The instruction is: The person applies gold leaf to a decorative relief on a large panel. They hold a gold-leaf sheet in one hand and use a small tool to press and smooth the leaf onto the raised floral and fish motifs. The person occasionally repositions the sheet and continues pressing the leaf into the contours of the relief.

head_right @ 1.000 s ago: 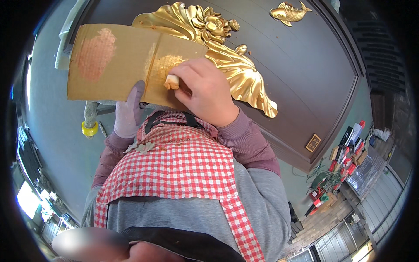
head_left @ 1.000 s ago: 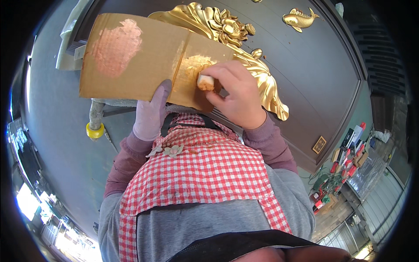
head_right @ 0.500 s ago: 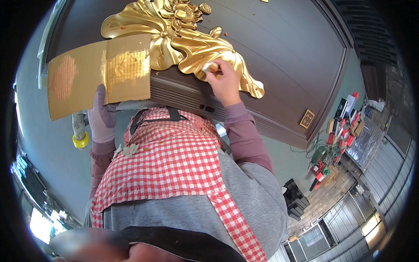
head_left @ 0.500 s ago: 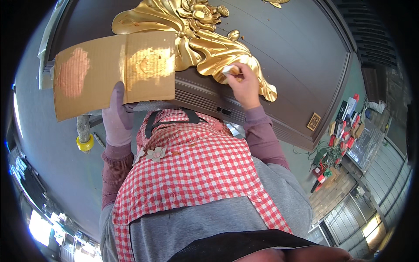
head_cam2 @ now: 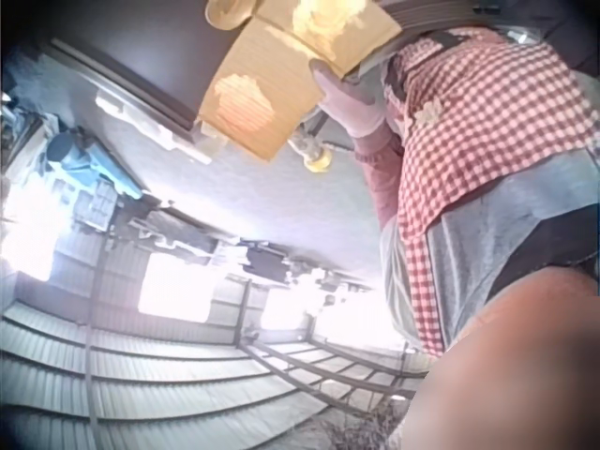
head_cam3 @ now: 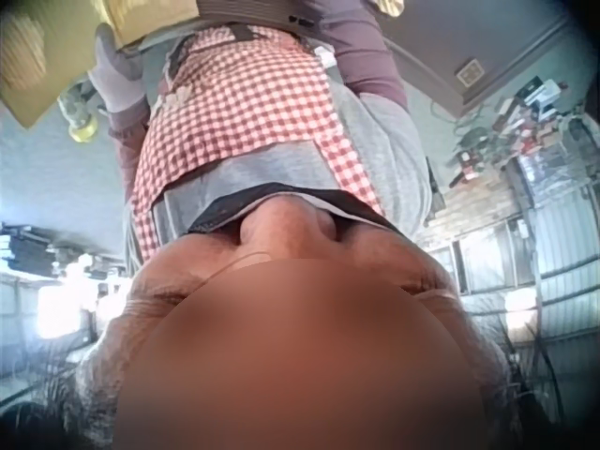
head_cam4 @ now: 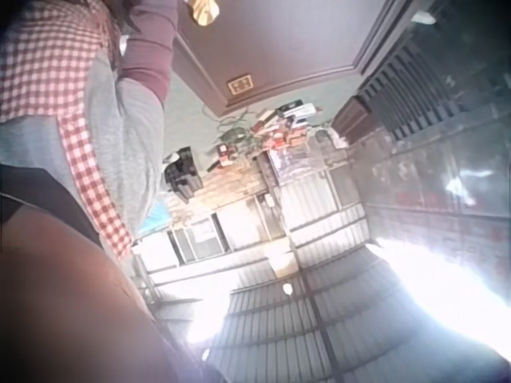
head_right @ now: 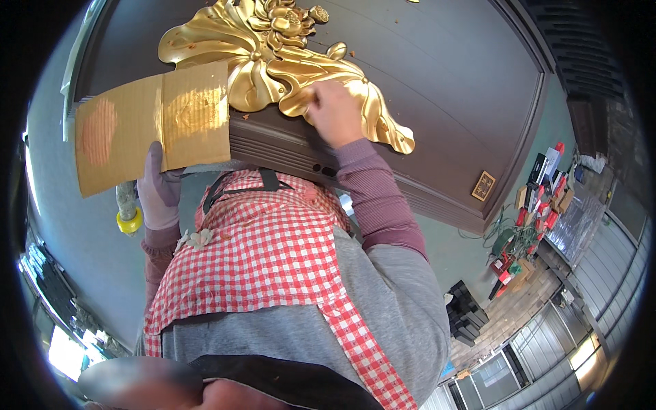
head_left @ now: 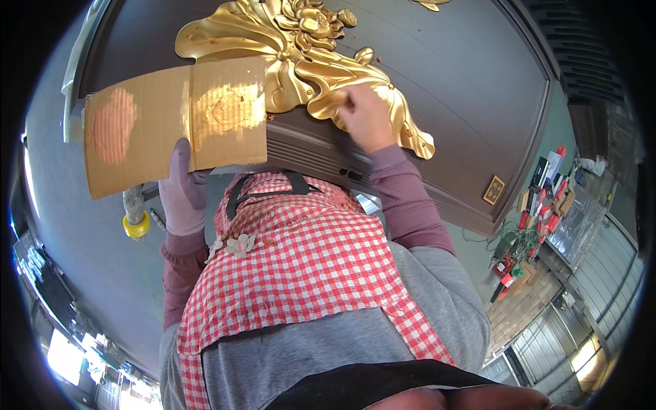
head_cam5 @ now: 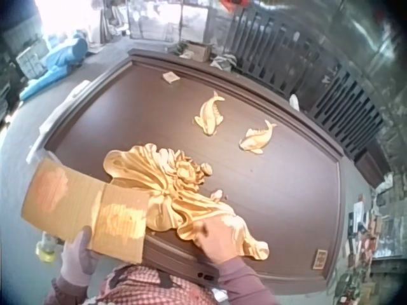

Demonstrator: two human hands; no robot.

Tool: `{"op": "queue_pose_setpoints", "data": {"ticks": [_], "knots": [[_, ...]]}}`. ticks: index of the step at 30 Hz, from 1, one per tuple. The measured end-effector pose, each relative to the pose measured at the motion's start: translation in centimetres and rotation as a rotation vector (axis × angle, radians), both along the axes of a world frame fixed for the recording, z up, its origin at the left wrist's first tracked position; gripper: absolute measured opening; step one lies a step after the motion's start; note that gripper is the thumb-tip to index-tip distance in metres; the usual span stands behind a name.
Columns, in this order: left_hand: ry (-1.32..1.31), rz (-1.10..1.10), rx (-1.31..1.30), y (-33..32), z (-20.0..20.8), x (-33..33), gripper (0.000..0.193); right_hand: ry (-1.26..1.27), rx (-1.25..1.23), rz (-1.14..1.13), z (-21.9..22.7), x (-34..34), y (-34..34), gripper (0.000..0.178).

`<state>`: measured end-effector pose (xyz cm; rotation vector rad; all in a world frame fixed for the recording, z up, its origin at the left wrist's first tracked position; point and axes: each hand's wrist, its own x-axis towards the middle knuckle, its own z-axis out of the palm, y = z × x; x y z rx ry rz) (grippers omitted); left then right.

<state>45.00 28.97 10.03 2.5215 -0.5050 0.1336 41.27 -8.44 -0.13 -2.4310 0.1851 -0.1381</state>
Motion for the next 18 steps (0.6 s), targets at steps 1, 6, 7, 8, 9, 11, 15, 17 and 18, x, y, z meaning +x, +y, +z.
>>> {"op": "queue_pose_setpoints", "data": {"ticks": [1,6,7,8,9,11,15,17,18], "knots": [[-0.010,-0.004,0.013,-0.2,0.0,0.1,0.056,-0.100,0.009,0.106,0.1,0.1,1.3,0.021],[0.061,0.047,-0.014,1.1,-0.7,-0.4,0.047,0.005,-0.009,0.107,0.6,0.4,1.0,0.020],[0.082,0.060,-0.019,1.4,-0.8,-0.4,0.045,0.021,-0.053,0.080,0.5,0.5,0.0,0.020],[0.078,0.068,-0.027,1.5,-1.0,-0.4,0.045,0.025,-0.067,-0.001,0.7,0.5,-0.9,0.025],[0.075,0.076,-0.036,1.5,-1.2,-0.4,0.045,0.012,-0.076,0.004,0.6,0.5,-0.9,0.025],[0.052,0.057,-0.006,1.2,-0.9,-0.1,0.046,-0.011,-0.099,0.001,0.6,0.4,-0.9,0.026],[0.043,0.038,0.016,0.6,-0.4,0.2,0.051,-0.082,0.080,0.222,-0.1,0.2,2.3,0.023],[0.083,0.063,-0.030,0.9,-0.5,0.0,0.052,-0.032,-0.043,0.046,-0.1,0.6,0.0,0.033],[0.104,0.072,-0.050,1.3,-0.5,0.0,0.053,0.001,0.026,-0.058,0.0,0.8,-1.4,0.031]]}}
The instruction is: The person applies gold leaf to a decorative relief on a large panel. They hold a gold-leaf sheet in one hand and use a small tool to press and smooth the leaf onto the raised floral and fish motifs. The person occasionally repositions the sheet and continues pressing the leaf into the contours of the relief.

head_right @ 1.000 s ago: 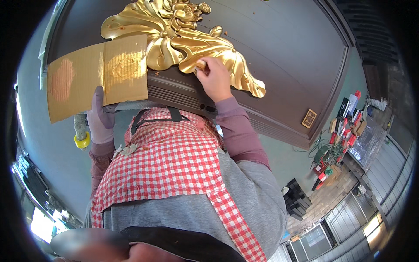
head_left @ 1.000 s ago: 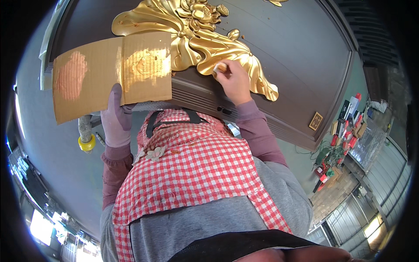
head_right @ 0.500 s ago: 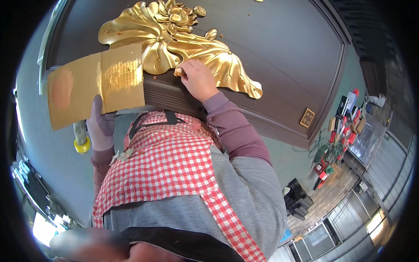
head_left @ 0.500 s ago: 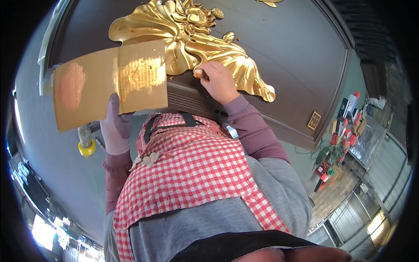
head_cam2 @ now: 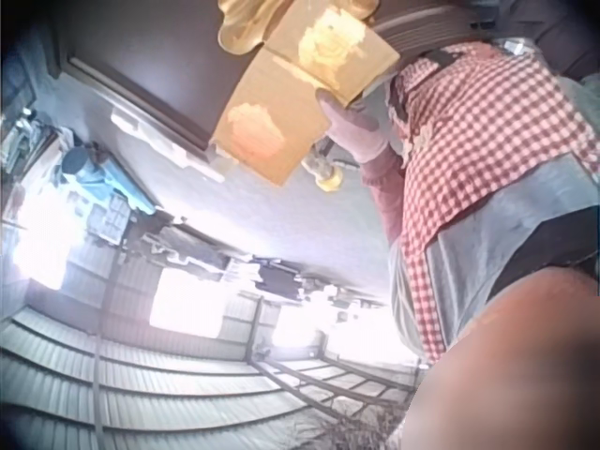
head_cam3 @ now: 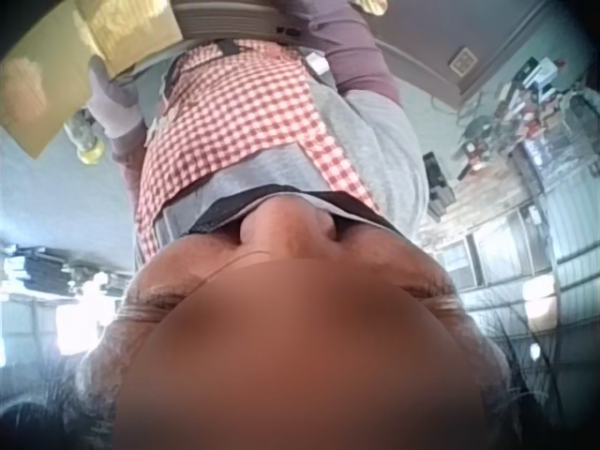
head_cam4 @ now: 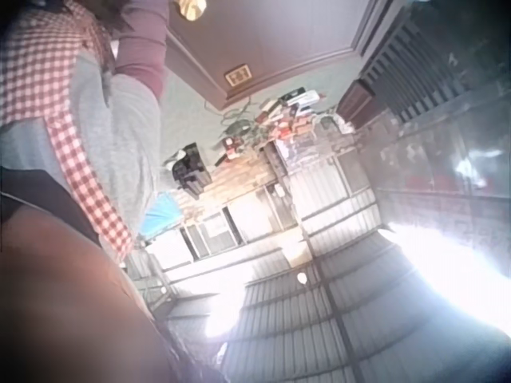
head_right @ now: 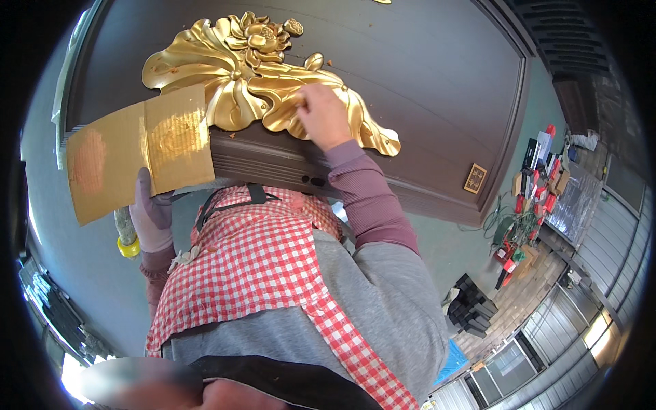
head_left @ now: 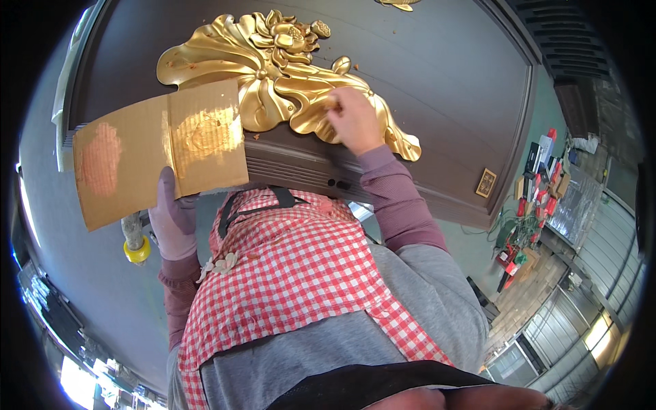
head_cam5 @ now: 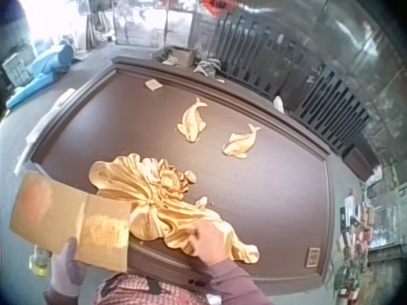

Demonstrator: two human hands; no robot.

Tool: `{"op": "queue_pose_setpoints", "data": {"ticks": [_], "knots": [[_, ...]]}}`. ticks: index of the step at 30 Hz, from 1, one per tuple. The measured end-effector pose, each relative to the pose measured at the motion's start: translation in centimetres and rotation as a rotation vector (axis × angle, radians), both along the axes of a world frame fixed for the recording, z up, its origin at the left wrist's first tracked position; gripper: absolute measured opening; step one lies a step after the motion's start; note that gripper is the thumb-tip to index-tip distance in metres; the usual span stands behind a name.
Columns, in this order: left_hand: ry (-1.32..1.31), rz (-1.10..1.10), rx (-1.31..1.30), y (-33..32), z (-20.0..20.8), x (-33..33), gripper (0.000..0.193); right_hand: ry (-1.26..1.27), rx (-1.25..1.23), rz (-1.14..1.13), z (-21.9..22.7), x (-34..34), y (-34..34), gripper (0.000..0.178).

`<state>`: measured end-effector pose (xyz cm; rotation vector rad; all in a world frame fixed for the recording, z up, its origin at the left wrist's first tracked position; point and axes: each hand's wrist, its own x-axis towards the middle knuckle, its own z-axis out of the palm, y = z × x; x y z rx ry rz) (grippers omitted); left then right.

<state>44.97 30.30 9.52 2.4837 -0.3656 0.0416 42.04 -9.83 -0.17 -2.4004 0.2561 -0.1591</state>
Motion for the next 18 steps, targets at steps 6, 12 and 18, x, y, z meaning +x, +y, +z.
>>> {"op": "queue_pose_setpoints", "data": {"ticks": [6,12,18], "knots": [[-0.110,-0.093,0.062,0.1,-0.1,0.8,0.059,-0.107,0.198,-0.260,0.5,3.3,-4.7,0.028],[-0.143,-0.105,0.092,-0.2,0.1,1.1,0.057,-0.140,-0.059,-0.024,-0.6,6.0,-5.2,0.024],[0.070,-0.011,-0.140,0.2,-1.0,0.2,0.051,-0.043,0.015,-0.049,0.6,7.6,-6.4,0.022]]}}
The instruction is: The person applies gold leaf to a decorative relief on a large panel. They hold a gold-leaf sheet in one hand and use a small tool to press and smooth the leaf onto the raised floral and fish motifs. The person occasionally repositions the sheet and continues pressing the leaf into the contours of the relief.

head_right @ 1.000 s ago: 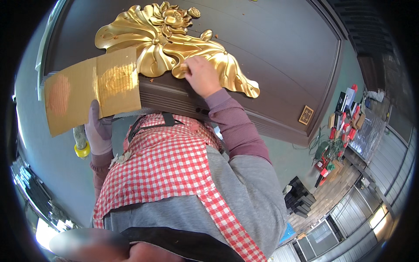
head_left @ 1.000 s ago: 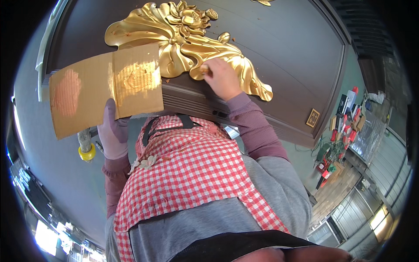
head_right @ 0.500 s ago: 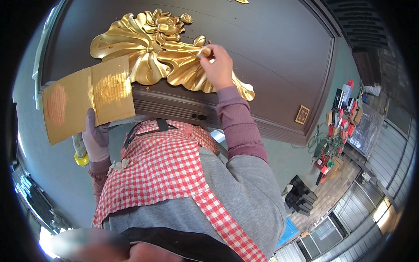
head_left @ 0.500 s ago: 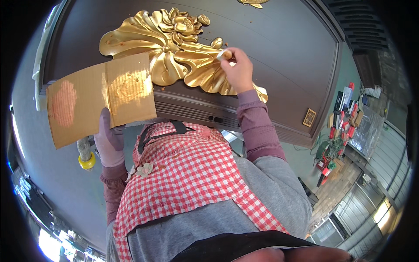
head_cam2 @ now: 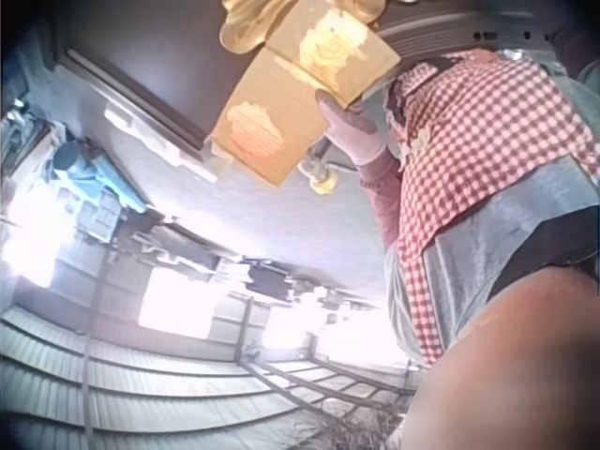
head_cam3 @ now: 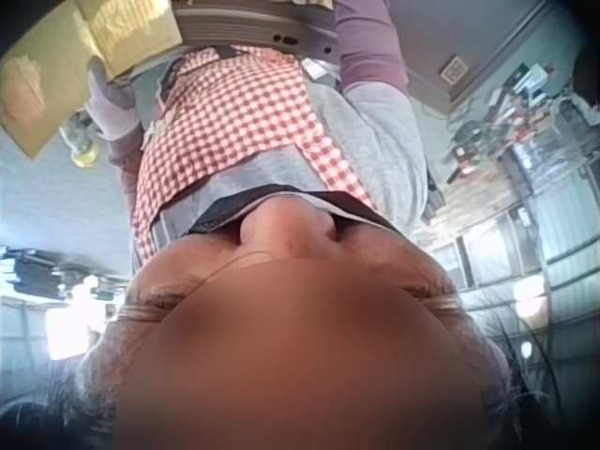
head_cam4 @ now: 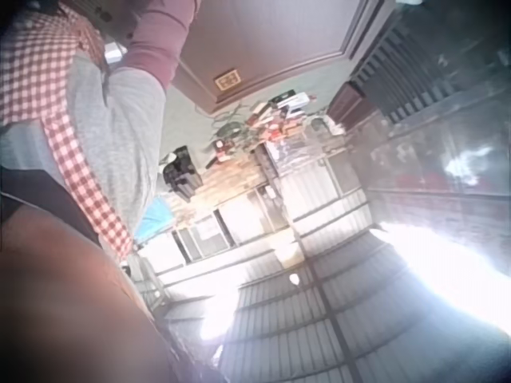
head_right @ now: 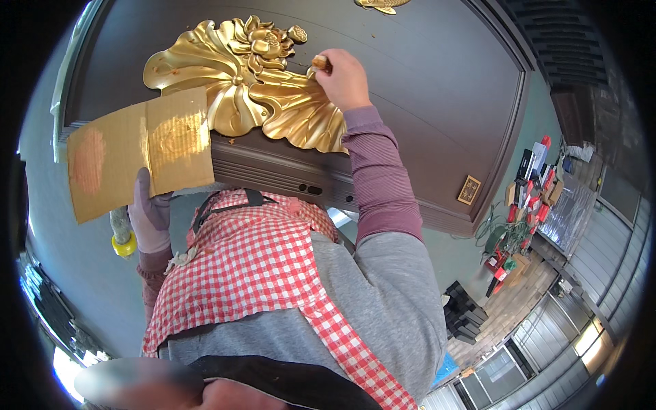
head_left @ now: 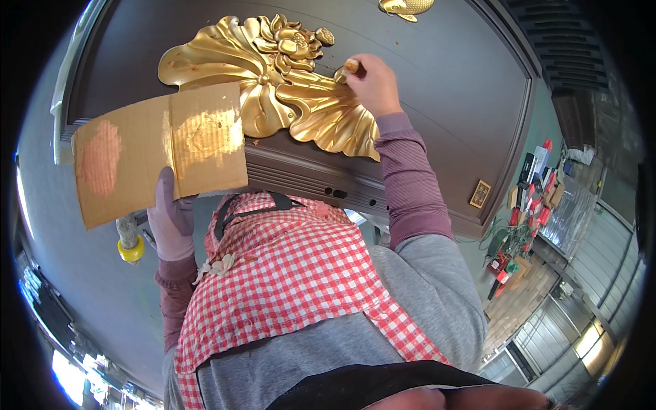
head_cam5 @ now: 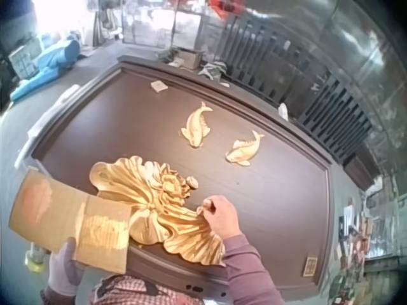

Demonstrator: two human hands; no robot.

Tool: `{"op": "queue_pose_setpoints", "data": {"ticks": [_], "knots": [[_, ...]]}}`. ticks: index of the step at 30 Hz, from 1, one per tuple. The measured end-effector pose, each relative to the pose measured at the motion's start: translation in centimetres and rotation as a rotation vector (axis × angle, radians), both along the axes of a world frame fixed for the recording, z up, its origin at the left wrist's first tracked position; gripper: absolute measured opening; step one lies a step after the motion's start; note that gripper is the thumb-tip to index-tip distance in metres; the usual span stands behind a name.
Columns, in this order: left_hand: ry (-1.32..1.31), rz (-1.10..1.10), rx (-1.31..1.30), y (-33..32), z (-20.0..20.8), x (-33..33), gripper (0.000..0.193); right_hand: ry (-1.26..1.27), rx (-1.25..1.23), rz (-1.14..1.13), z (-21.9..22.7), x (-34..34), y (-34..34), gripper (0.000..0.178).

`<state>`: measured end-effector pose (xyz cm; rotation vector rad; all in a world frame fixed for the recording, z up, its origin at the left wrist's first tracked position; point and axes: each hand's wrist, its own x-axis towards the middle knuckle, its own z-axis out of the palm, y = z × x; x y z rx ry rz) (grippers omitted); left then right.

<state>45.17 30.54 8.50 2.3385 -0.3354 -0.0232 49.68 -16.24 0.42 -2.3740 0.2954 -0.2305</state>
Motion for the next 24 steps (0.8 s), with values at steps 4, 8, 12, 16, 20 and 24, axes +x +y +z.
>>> {"op": "queue_pose_setpoints", "data": {"ticks": [4,8,12,16,20,24], "knots": [[-0.036,-0.041,0.019,-0.2,-0.4,0.2,0.051,0.077,-0.185,0.160,-0.5,1.8,-0.6,0.022],[-0.133,-0.076,0.130,-0.6,0.1,0.5,0.050,0.216,-0.159,0.145,-0.1,3.4,-2.3,0.027],[-0.152,-0.090,0.193,-0.2,-0.2,0.2,0.048,0.280,-0.152,0.177,0.2,3.4,-1.4,0.026],[-0.052,-0.043,0.010,0.4,-1.4,-0.3,0.051,0.240,-0.271,0.183,-0.3,4.0,-1.6,0.024],[-0.059,-0.031,-0.007,0.2,-1.0,-0.1,0.055,0.344,-0.220,0.184,0.7,4.1,-1.2,0.025],[-0.204,-0.085,0.240,-0.6,0.9,0.0,0.054,0.305,-0.238,0.111,0.3,3.8,-1.5,0.028]]}}
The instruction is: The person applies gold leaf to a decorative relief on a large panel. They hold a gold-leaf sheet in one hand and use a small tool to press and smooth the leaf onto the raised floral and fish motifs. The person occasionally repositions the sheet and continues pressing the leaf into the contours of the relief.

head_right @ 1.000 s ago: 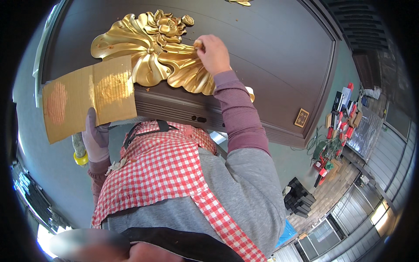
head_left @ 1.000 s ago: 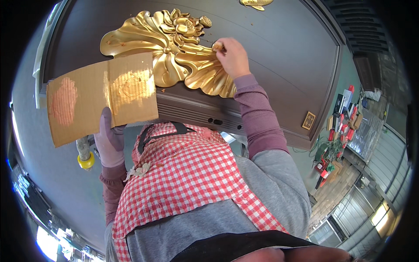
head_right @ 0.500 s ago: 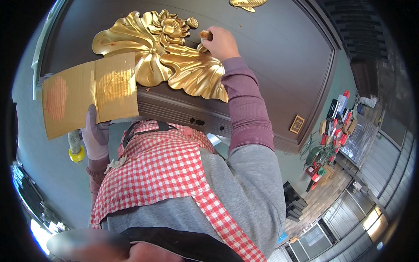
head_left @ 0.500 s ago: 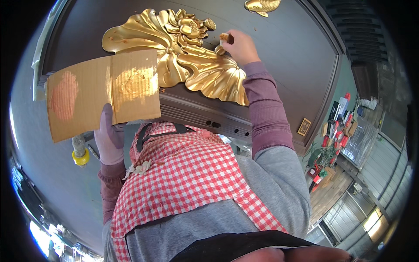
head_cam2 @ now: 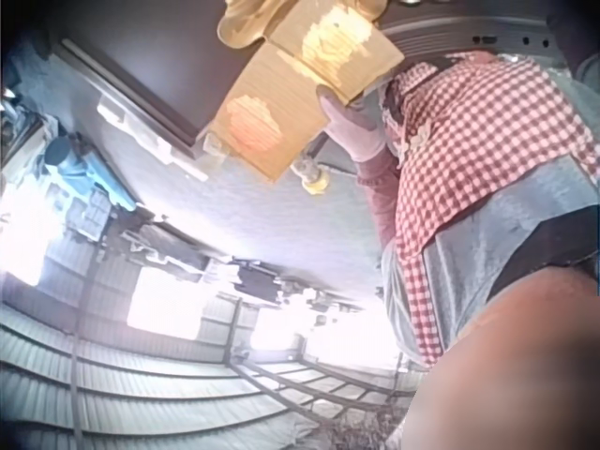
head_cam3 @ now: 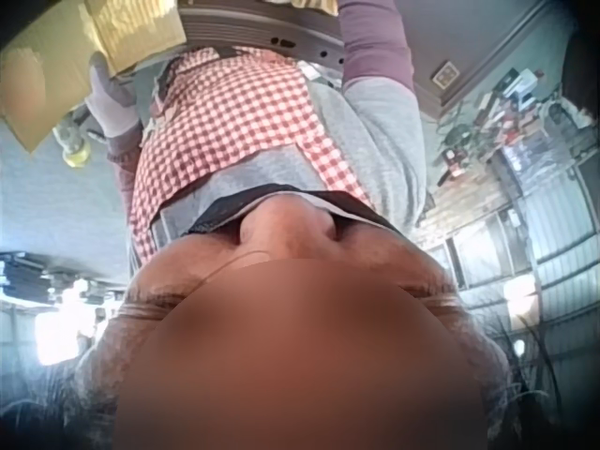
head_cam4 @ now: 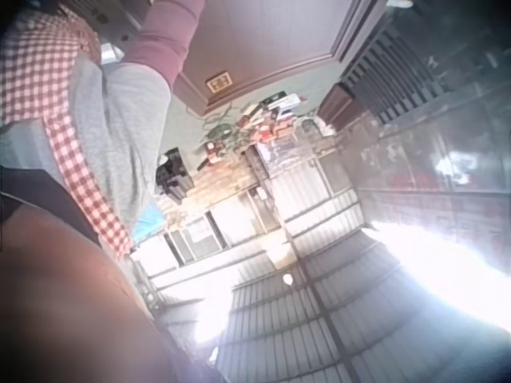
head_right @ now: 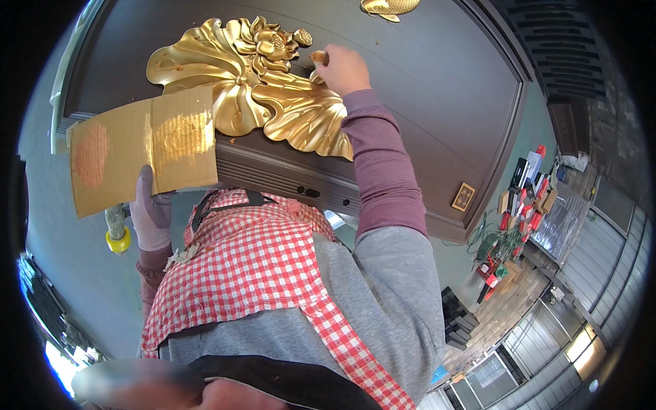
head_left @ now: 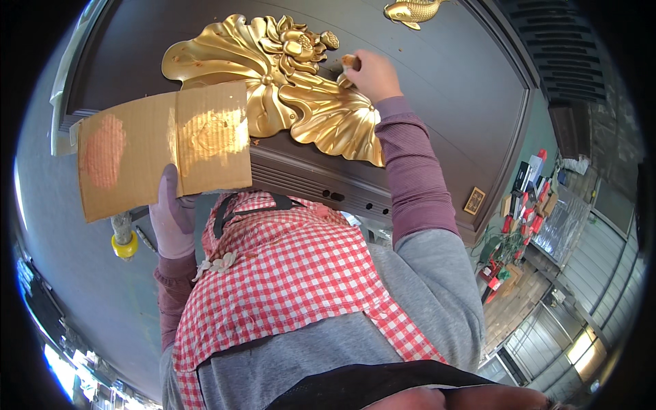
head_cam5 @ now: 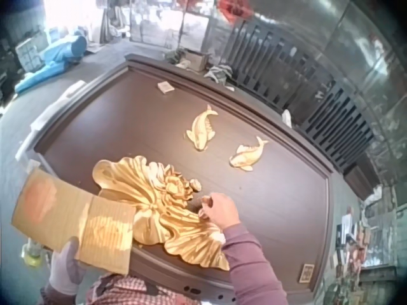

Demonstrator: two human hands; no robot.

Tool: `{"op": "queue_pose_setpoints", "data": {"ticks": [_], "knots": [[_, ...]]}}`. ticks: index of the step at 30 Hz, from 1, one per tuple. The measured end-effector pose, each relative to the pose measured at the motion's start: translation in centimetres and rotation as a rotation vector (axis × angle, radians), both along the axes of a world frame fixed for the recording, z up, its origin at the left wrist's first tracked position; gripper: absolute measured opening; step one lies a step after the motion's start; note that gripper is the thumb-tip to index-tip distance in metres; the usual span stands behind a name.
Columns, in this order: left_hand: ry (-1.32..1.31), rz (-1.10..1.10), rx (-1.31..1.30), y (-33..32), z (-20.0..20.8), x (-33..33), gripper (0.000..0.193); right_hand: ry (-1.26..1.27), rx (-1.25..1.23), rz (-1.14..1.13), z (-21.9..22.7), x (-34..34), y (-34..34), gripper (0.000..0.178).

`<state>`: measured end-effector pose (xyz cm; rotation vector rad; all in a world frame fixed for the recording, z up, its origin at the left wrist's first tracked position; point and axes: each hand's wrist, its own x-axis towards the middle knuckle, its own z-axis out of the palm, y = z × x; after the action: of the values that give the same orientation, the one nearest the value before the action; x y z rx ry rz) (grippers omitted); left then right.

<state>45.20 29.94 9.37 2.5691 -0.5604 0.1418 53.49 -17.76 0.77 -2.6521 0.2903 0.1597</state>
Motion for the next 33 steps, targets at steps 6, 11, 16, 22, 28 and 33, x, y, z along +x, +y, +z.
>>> {"op": "queue_pose_setpoints", "data": {"ticks": [6,11,16,22,28,33], "knots": [[0.102,0.054,-0.036,0.2,0.2,-0.3,0.052,-0.096,0.327,-0.261,0.3,-1.1,-1.0,0.032],[0.041,0.039,-0.076,-0.6,0.6,0.2,0.049,-0.035,0.170,-0.186,-1.0,-2.4,-0.2,0.035],[0.221,0.132,-0.253,0.3,-1.1,-0.1,0.049,-0.049,0.348,-0.310,-0.7,-3.7,-0.1,0.037],[0.226,0.138,-0.234,-0.8,0.1,-0.2,0.049,-0.077,0.484,-0.315,-0.3,-5.7,0.5,0.026],[0.186,0.087,-0.226,-0.9,-0.4,0.2,0.051,-0.362,0.749,-0.576,-2.2,-7.2,-0.5,0.023],[-0.014,-0.050,0.003,-1.5,0.4,0.7,0.056,-0.250,0.363,-0.367,-3.0,-6.7,2.2,0.026]]}}
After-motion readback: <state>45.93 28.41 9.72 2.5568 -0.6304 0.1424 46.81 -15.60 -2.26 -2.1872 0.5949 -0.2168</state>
